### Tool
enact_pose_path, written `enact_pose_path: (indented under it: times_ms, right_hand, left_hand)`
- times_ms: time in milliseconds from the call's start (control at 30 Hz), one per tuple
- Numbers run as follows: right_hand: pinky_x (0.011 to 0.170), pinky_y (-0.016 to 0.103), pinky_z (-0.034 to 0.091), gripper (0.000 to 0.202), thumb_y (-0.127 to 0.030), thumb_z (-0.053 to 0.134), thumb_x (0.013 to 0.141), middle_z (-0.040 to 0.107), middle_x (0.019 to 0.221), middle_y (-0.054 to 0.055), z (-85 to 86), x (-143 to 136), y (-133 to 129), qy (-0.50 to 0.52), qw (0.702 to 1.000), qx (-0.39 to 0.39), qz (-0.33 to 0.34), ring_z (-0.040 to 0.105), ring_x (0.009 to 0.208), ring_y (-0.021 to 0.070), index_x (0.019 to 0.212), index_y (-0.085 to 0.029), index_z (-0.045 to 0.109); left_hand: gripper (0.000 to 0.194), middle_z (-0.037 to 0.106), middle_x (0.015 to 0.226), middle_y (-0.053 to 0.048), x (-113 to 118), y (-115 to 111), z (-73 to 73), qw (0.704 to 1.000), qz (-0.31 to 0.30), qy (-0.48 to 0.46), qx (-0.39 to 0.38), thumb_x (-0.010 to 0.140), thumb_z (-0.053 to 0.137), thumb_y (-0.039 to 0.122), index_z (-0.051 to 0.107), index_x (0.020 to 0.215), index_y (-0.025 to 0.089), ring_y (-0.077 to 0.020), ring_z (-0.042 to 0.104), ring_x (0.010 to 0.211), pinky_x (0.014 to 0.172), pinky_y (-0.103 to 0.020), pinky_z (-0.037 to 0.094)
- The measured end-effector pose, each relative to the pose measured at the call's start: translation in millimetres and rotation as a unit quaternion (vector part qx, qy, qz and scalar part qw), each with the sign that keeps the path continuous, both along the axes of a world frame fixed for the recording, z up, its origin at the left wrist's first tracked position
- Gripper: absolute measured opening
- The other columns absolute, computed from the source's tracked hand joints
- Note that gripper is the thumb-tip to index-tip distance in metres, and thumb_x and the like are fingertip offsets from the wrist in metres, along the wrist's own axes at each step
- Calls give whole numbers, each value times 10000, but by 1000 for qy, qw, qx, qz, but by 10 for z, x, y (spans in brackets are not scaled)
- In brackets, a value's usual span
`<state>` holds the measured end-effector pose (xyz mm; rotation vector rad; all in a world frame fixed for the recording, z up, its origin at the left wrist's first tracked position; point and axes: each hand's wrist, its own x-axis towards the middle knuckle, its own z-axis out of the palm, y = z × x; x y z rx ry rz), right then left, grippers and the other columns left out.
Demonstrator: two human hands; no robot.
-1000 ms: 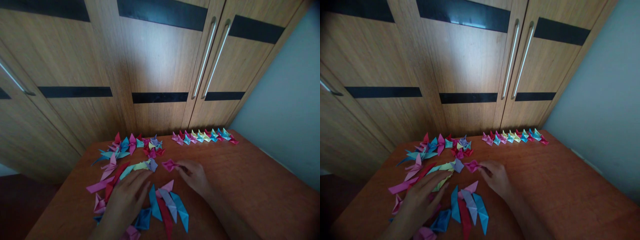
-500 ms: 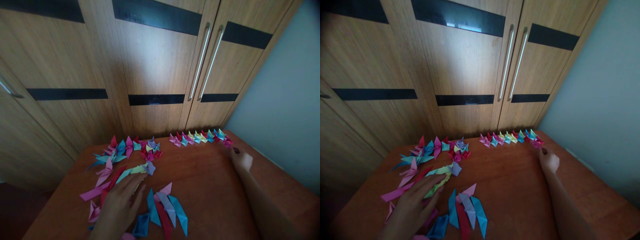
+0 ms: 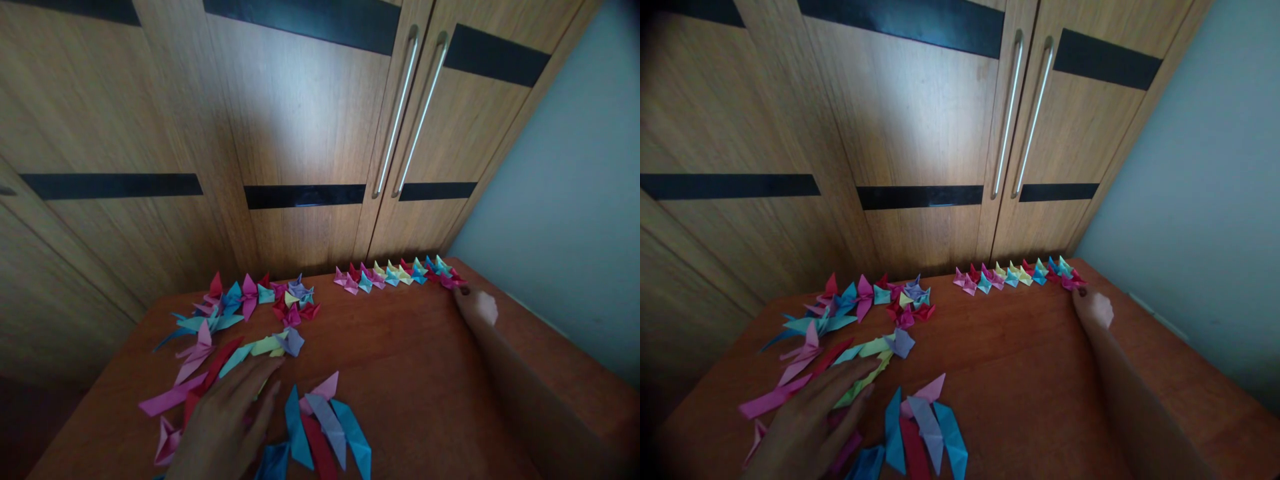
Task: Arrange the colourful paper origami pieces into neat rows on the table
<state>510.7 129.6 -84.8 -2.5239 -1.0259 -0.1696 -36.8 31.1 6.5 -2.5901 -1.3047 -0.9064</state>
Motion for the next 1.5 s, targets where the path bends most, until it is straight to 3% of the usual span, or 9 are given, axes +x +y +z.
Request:
enact_pose_path:
  times_ms: [1100,1267,1500]
  right_hand:
    - [690,360,486,416,-463,530,794,684,981,147,-17,16,50,-5,999,4,37,642,867,297,1100,-227,686]
    - [703,380,482,431,-474,544,776,686,952,143,-34,16,18,12,999,36,19,638,878,313,1090,-213,683]
    - [731,373,459,418,-415,552,764,690,891,136,-58,-133,-145,46,991,123,-31,631,872,313,1074,-153,652]
  left_hand:
    - [265,712,1079,-16,8,9,25,1000,-3,-2,-3,865,510,324,629,1093,260,-194,673,982,859,-293,555]
    - [265,716,1068,-30,3,23,55,1000,3,-2,-20,864,507,311,640,1086,255,-197,678,969,849,-296,554]
    - [272,713,1056,-40,-78,53,109,994,68,-6,-88,834,518,288,637,1076,251,-222,680,946,780,-333,567]
